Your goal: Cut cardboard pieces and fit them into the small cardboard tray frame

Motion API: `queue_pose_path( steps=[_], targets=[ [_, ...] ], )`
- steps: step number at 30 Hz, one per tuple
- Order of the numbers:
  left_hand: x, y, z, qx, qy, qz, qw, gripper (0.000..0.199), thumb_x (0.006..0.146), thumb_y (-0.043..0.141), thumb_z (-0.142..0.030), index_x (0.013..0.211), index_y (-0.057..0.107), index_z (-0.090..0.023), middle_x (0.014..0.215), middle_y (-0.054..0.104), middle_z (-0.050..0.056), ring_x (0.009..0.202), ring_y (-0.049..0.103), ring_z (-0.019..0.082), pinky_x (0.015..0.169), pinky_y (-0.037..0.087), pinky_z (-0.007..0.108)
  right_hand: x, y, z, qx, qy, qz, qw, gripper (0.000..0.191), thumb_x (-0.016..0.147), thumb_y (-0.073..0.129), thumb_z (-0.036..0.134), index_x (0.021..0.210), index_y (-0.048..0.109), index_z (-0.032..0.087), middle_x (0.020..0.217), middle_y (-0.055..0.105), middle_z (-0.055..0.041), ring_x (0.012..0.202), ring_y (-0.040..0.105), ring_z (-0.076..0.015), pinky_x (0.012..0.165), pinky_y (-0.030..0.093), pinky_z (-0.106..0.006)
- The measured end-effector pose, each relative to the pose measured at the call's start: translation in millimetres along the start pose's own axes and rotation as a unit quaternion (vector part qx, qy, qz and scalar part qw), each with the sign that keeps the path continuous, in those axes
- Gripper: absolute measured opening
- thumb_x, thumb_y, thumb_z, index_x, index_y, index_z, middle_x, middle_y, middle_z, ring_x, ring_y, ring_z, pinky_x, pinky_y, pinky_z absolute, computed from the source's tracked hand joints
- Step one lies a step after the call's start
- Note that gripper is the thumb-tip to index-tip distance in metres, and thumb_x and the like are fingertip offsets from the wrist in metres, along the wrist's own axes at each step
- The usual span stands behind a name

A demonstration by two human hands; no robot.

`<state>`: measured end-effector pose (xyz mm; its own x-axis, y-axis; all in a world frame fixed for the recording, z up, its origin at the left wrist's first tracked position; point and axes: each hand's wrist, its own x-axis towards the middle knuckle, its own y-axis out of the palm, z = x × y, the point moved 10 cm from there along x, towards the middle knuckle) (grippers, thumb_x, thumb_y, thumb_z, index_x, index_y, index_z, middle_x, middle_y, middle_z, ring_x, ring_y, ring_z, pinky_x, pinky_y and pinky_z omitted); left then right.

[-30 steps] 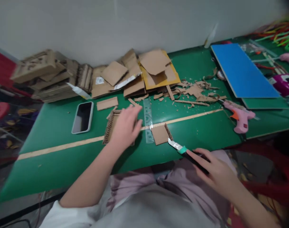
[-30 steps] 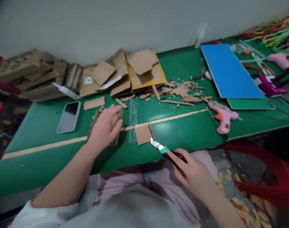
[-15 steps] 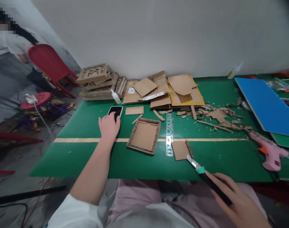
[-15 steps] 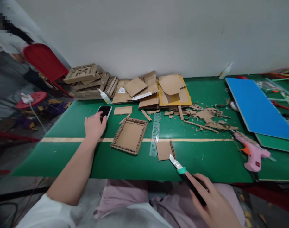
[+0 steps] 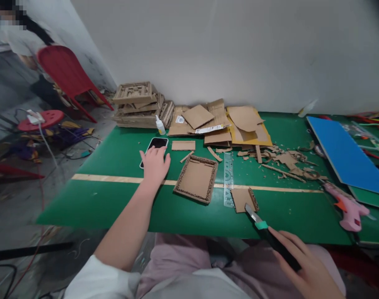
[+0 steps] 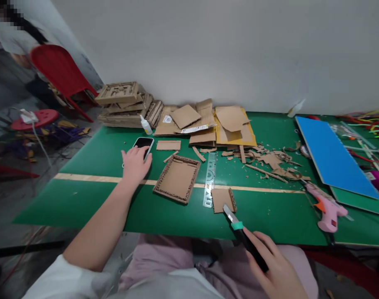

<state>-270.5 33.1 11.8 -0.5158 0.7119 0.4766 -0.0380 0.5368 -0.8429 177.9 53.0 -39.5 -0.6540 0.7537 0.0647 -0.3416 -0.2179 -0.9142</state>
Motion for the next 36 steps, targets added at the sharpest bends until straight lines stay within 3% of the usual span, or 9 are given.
queue_pose_path(
  steps=[5, 9, 12, 15, 19, 22, 25, 30, 36],
  targets=[
    [-13.2, -1.3, -38.9, -0.054, 0.085, 0.012, 0.995, 0.026, 0.086, 0.045, -0.024, 0.105, 0.061, -0.018, 0.1, 0.065, 0.008, 0.117, 0.046, 0.028, 0.106, 0.02, 0.057, 4.8, -0.2, 3.4, 0.03, 0.03, -0.003, 0.999, 0.041, 0.083, 0.05, 0.034, 0.124, 0.049, 0.032, 0.112, 0.06, -0.0055, 0.075, 0.067, -0.0116, 0.049, 0.051, -0.015],
    [-23.1, -3.7, -62.8, -0.075, 0.124, 0.031, 0.989, 0.024, 0.086, 0.045, -0.021, 0.103, 0.061, -0.019, 0.096, 0.065, 0.006, 0.116, 0.048, 0.027, 0.106, 0.021, 0.057, 6.9, 2.3, 6.9, 0.043, 0.044, -0.005, 0.998, 0.043, 0.083, 0.051, 0.036, 0.125, 0.048, 0.032, 0.114, 0.059, -0.0062, 0.08, 0.067, -0.0127, 0.047, 0.05, -0.014],
    [-32.2, -12.0, -82.2, -0.094, 0.143, 0.035, 0.985, 0.025, 0.087, 0.044, -0.022, 0.105, 0.06, -0.017, 0.1, 0.064, 0.007, 0.117, 0.047, 0.025, 0.107, 0.026, 0.052, 11.3, -0.4, 13.4, 0.042, 0.03, -0.036, 0.998, 0.042, 0.083, 0.051, 0.035, 0.125, 0.048, 0.03, 0.115, 0.058, -0.0064, 0.094, 0.064, -0.0153, 0.061, 0.054, -0.017],
    [-56.1, -15.4, -124.5, -0.139, 0.214, 0.081, 0.964, 0.03, 0.088, 0.045, -0.029, 0.113, 0.057, -0.017, 0.111, 0.062, 0.008, 0.121, 0.044, 0.025, 0.109, 0.025, 0.049, 16.9, -4.7, 19.8, 0.047, 0.016, -0.08, 0.996, 0.041, 0.084, 0.051, 0.032, 0.124, 0.048, 0.027, 0.115, 0.059, -0.0068, 0.103, 0.06, -0.0174, 0.08, 0.053, -0.025],
    [-100.7, -3.2, -183.1, -0.135, 0.285, 0.172, 0.933, 0.052, 0.083, 0.051, -0.049, 0.124, 0.049, -0.017, 0.123, 0.055, 0.015, 0.127, 0.038, 0.033, 0.107, 0.025, 0.054, 21.7, -1.9, 18.8, 0.081, 0.052, -0.09, 0.991, 0.039, 0.084, 0.049, 0.031, 0.123, 0.05, 0.025, 0.117, 0.058, -0.008, 0.105, 0.058, -0.019, 0.085, 0.05, -0.03],
    [-121.9, 9.2, -211.4, -0.117, 0.302, 0.204, 0.924, 0.07, 0.076, 0.055, -0.059, 0.126, 0.046, -0.011, 0.131, 0.047, 0.021, 0.129, 0.033, 0.037, 0.107, 0.024, 0.055, 21.2, -2.7, 16.3, 0.126, 0.078, -0.104, 0.983, 0.038, 0.085, 0.048, 0.032, 0.122, 0.051, 0.024, 0.116, 0.06, -0.0081, 0.105, 0.058, -0.0187, 0.087, 0.049, -0.032],
    [-129.0, 20.6, -228.9, -0.103, 0.313, 0.219, 0.918, 0.076, 0.069, 0.061, -0.063, 0.12, 0.05, -0.008, 0.134, 0.042, 0.026, 0.13, 0.031, 0.04, 0.107, 0.023, 0.056, 18.1, -0.9, 8.5, 0.166, 0.116, -0.108, 0.973, 0.039, 0.085, 0.048, 0.034, 0.121, 0.052, 0.023, 0.115, 0.061, -0.0087, 0.104, 0.059, -0.0192, 0.083, 0.052, -0.032],
    [-132.1, 33.6, -245.4, -0.11, 0.336, 0.238, 0.905, 0.062, 0.068, 0.066, -0.055, 0.111, 0.053, -0.013, 0.13, 0.046, 0.023, 0.131, 0.029, 0.04, 0.105, 0.024, 0.058, 12.1, 6.4, -3.1, 0.211, 0.159, -0.092, 0.96, 0.04, 0.084, 0.048, 0.034, 0.123, 0.052, 0.023, 0.12, 0.059, -0.0098, 0.106, 0.059, -0.021, 0.084, 0.053, -0.036],
    [-131.1, 23.2, -255.3, -0.133, 0.354, 0.222, 0.899, 0.031, 0.076, 0.061, -0.035, 0.1, 0.057, -0.016, 0.107, 0.056, 0.014, 0.116, 0.047, 0.032, 0.106, 0.028, 0.051, 8.2, 11.4, -8.8, 0.263, 0.189, -0.076, 0.943, 0.04, 0.085, 0.047, 0.034, 0.123, 0.051, 0.024, 0.123, 0.056, -0.0094, 0.101, 0.06, -0.0199, 0.078, 0.055, -0.034]
  ],
)
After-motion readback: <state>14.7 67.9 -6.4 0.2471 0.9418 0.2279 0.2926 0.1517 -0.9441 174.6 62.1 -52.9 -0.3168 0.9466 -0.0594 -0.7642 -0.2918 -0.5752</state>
